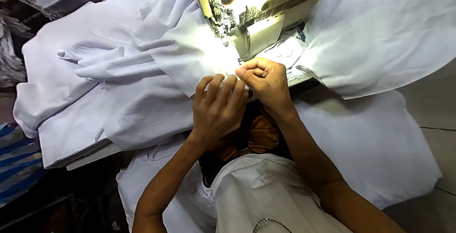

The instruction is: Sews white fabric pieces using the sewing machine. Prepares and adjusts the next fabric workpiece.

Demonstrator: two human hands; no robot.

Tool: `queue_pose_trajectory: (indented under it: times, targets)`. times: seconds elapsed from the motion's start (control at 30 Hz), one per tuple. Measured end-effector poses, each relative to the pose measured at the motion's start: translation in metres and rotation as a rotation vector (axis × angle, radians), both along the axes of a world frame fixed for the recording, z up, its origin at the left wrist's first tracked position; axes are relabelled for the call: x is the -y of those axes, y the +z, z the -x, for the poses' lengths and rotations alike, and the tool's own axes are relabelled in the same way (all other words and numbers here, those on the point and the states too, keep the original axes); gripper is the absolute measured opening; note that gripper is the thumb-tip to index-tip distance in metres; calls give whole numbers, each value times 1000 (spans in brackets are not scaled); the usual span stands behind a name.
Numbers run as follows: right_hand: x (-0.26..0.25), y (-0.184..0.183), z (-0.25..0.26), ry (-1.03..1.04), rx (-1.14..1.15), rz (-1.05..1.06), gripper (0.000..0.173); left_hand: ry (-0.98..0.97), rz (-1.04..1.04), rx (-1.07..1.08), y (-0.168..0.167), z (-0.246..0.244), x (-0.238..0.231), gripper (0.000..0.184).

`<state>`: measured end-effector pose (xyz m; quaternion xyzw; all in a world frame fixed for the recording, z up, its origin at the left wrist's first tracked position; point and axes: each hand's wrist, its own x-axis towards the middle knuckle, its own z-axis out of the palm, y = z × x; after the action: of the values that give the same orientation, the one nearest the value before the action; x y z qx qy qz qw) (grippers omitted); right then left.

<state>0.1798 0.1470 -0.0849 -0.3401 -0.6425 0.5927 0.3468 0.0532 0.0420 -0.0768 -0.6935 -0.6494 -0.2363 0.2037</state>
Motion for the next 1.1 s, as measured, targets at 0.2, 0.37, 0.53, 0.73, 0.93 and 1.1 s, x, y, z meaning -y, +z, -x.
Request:
queue_pose_trajectory:
  times: [0.2,0.37,0.53,0.73,0.93,1.1]
  targets:
    - [11,-2,-2,-88,-22,-182,32,236,55,120,-24,-8,-15,61]
    - [7,-10,1,-109,-10,-353,24,383,23,88,-33,8,7,67]
    - [-1,-11,11,-130,25,-438,23,345,77,128,-32,32,16,93]
    - [-8,0,18,-129,91,-443,23,212,247,302,-17,79,15,117]
    - [-2,-20,3,-106,24,-361,28,0,338,738,5,139,5,113]
    - [4,-46,-8,-46,306,-497,20,473,232,644,57,141,-40,88]
